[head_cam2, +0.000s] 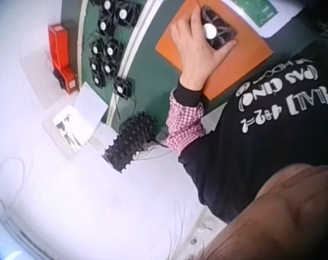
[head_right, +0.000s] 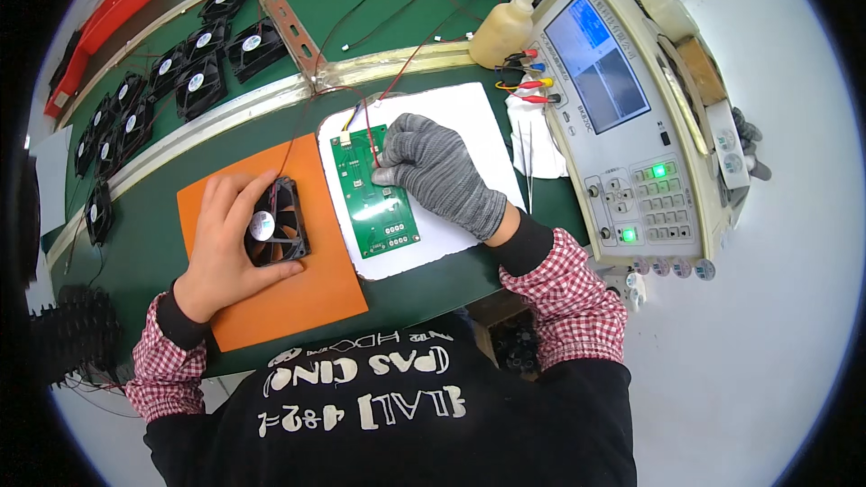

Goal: The person repeatedly tests small black cooling fans by connecting them to a green circuit board using red and black wires. They pick up a fan, connect the wires to the board, observe the fan spinning, and then disconnect it to repeat the process with the same or another fan.

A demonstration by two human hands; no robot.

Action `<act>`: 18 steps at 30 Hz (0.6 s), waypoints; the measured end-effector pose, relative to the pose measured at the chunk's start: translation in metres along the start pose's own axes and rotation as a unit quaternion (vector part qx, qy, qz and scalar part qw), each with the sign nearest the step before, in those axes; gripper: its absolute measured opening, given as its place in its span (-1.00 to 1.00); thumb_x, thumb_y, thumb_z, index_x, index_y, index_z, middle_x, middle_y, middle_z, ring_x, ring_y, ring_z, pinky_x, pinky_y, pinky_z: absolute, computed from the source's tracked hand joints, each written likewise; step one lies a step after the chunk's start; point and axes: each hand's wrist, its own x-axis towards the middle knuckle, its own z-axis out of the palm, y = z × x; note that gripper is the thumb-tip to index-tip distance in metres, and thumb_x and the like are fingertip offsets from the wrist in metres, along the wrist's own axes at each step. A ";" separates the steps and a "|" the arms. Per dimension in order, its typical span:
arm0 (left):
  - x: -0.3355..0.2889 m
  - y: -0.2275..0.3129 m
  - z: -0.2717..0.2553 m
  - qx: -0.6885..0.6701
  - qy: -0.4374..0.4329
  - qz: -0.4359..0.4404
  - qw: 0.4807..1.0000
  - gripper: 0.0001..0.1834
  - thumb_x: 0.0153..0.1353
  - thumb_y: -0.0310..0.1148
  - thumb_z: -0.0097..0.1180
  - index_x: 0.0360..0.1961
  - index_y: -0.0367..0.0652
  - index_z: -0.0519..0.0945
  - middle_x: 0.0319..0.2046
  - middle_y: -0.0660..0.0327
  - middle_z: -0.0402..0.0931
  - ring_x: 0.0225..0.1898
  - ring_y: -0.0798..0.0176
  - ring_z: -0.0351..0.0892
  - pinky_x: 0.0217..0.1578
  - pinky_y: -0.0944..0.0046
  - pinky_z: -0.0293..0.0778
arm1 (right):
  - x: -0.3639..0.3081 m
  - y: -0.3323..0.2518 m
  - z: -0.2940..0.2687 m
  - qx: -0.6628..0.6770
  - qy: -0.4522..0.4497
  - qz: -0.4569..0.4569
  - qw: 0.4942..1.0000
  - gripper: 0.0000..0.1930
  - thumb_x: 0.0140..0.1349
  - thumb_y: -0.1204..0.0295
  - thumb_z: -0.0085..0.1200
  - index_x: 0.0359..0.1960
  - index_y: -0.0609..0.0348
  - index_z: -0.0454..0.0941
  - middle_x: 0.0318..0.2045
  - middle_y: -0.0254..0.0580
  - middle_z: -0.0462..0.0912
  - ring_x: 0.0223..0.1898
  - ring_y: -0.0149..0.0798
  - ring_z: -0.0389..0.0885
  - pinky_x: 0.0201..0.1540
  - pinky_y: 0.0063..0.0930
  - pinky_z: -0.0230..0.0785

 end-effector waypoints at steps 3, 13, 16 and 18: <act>-0.007 0.016 -0.022 0.207 0.105 0.112 0.966 -0.25 -0.08 -0.16 0.43 0.16 -0.18 0.46 -0.06 0.10 0.50 -0.05 0.02 0.45 -0.02 0.09 0.37 | -0.006 -0.001 0.004 -0.082 0.037 -0.060 0.994 -0.83 -0.10 0.55 0.37 -0.50 0.23 0.58 -0.38 -0.23 0.53 -0.29 -0.19 0.55 -0.18 -0.36 0.45; -0.032 0.036 -0.082 -0.709 -0.043 0.073 0.700 -0.66 0.26 -0.30 0.17 -0.09 -0.33 0.46 -0.38 -0.04 0.52 -0.41 0.00 0.55 -0.45 0.02 0.53 | -0.004 0.004 0.002 -0.040 -0.012 -0.040 0.998 -0.81 -0.12 0.53 0.36 -0.46 0.21 0.59 -0.38 -0.21 0.52 -0.24 -0.13 0.53 -0.12 -0.32 0.44; -0.023 0.037 -0.089 -0.878 -0.162 -0.043 0.448 -0.70 0.33 -0.35 0.08 -0.07 -0.39 0.43 -0.37 -0.14 0.52 -0.44 -0.09 0.54 -0.50 -0.05 0.54 | -0.006 0.002 0.002 -0.037 -0.003 -0.057 0.998 -0.81 -0.10 0.53 0.36 -0.47 0.23 0.56 -0.38 -0.20 0.51 -0.24 -0.13 0.52 -0.11 -0.31 0.43; -0.024 0.037 -0.087 -0.870 -0.173 0.007 0.462 -0.71 0.38 -0.34 0.00 -0.06 -0.40 0.43 -0.36 -0.17 0.52 -0.45 -0.11 0.53 -0.51 -0.05 0.54 | -0.005 0.002 0.004 -0.051 -0.003 -0.067 0.996 -0.81 -0.10 0.53 0.35 -0.46 0.22 0.57 -0.38 -0.20 0.51 -0.24 -0.13 0.52 -0.11 -0.31 0.43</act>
